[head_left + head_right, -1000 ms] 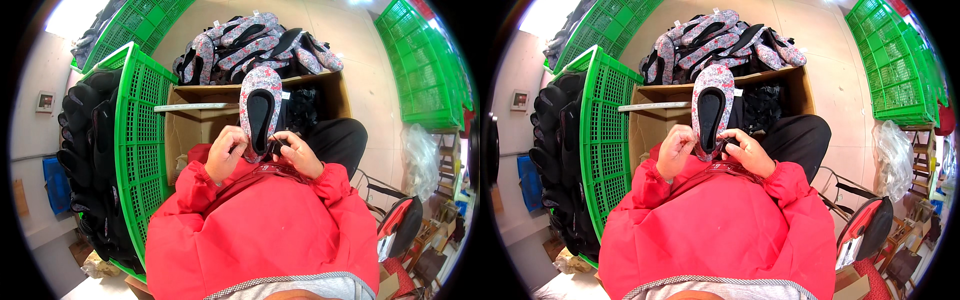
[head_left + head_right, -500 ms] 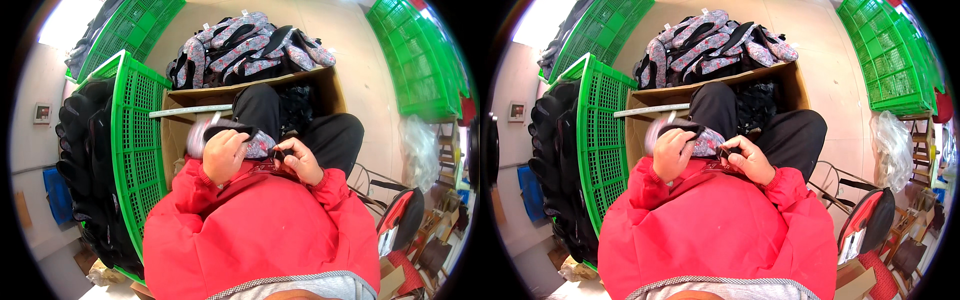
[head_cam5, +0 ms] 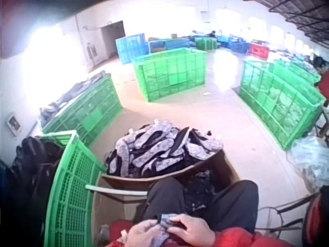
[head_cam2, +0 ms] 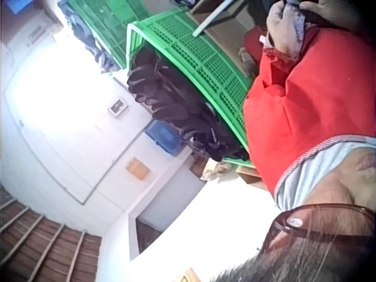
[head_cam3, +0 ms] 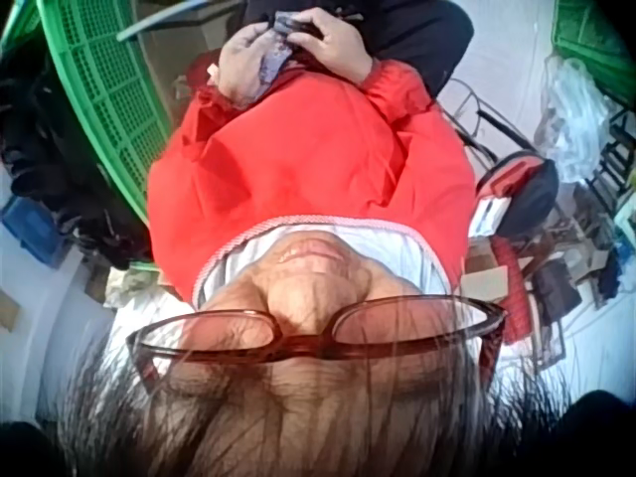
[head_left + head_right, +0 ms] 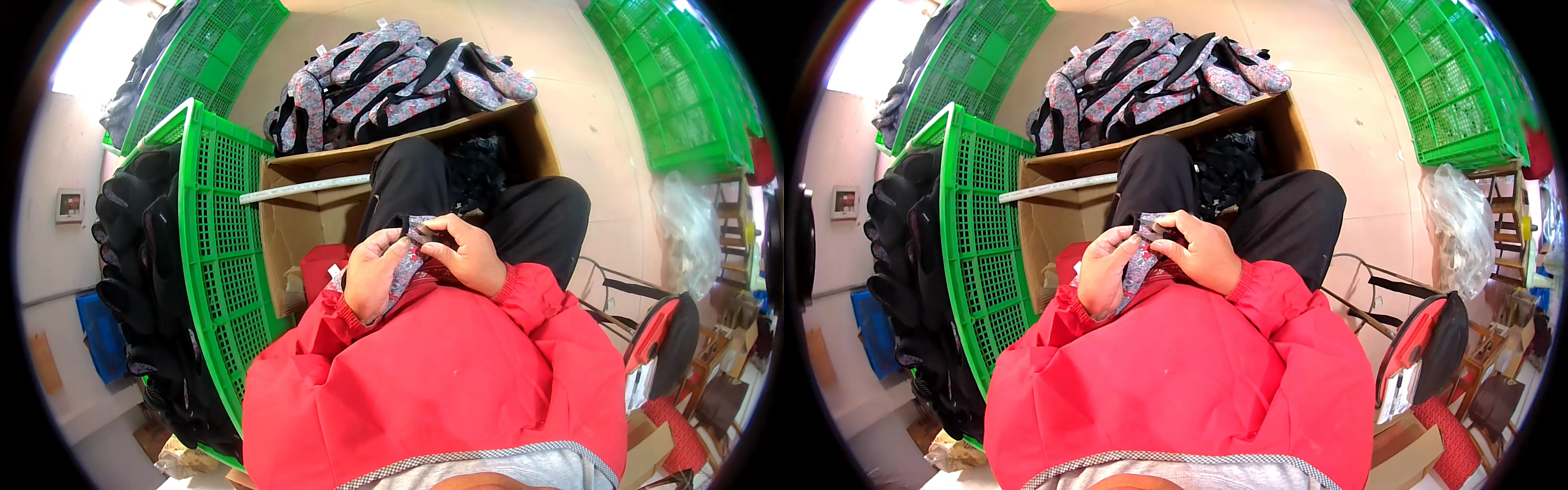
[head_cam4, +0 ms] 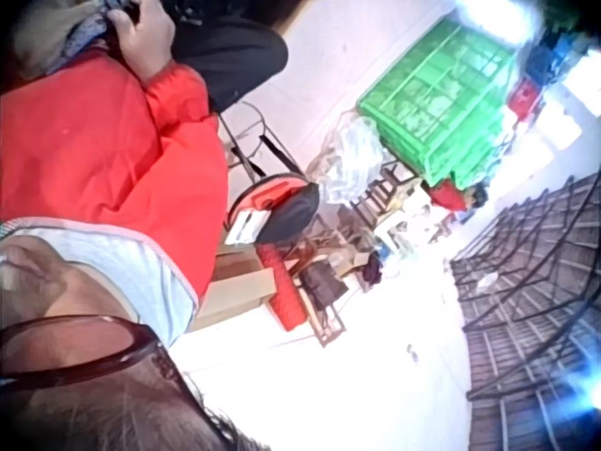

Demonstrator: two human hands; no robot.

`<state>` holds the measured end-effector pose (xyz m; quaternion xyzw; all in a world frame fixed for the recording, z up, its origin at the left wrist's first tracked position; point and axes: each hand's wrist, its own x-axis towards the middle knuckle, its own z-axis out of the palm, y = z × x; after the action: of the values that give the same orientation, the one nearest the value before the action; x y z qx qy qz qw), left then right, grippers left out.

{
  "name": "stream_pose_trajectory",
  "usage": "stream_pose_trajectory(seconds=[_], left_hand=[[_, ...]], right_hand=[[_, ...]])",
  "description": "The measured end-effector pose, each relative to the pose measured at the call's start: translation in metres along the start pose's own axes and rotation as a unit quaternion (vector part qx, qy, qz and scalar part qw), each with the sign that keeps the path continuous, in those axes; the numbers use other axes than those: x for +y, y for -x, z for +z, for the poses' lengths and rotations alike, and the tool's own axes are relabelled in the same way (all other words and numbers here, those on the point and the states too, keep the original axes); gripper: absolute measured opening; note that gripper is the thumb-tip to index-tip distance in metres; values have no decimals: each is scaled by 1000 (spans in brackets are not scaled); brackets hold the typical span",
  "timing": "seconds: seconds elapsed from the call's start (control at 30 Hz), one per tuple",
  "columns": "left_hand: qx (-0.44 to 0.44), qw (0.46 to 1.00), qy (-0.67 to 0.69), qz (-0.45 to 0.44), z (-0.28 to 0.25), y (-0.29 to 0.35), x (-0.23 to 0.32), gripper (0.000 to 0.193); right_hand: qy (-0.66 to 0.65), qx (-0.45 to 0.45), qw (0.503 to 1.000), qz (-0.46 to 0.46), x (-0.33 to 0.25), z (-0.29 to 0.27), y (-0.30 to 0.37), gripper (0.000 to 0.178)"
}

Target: The person sits on the floor and uses scissors to trim loose threads and fabric edges from the sides of slippers. They pick up slippers from a cardboard box, perform the trimming, and place the finished items into a green plastic crate.

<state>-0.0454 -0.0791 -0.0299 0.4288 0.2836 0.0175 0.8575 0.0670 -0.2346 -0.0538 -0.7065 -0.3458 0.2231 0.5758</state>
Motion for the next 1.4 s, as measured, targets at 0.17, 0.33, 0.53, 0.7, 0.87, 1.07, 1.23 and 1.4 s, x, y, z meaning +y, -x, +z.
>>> stream_pose_trajectory(seconds=[0.17, 0.33, 0.53, 0.7, 0.87, 1.07, 1.23, 1.4], left_hand=[[13, 999, 36, 6, 8, -1, -5, 18], [27, 999, 43, 9, 15, -1, -6, 15], [31, 999, 43, -4, 15, -3, -6, 15], [27, 999, 45, -12, 13, -6, -7, 14], [32, 999, 35, -4, 11, -8, -9, 14], [28, 999, 16, -13, 16, -4, -4, 17], [15, 968, -213, 132, 17, 0, 1, 20], [-20, 771, -447, 452, 19, 3, 5, 24]], right_hand=[[70, 9, 997, -10, -2, -2, -3, 31], [88, 18, 996, -19, -1, -2, -3, 29], [92, 14, 995, -27, 1, -3, -4, 28], [94, 33, 994, -51, 10, -1, -3, 26], [100, 17, 993, -52, 8, -3, -5, 25], [-17, 26, 999, -30, 21, 2, -2, 20], [-411, 39, 907, 88, 32, 10, 7, 25], [-463, 24, 886, 10, 16, 6, 2, 39]])
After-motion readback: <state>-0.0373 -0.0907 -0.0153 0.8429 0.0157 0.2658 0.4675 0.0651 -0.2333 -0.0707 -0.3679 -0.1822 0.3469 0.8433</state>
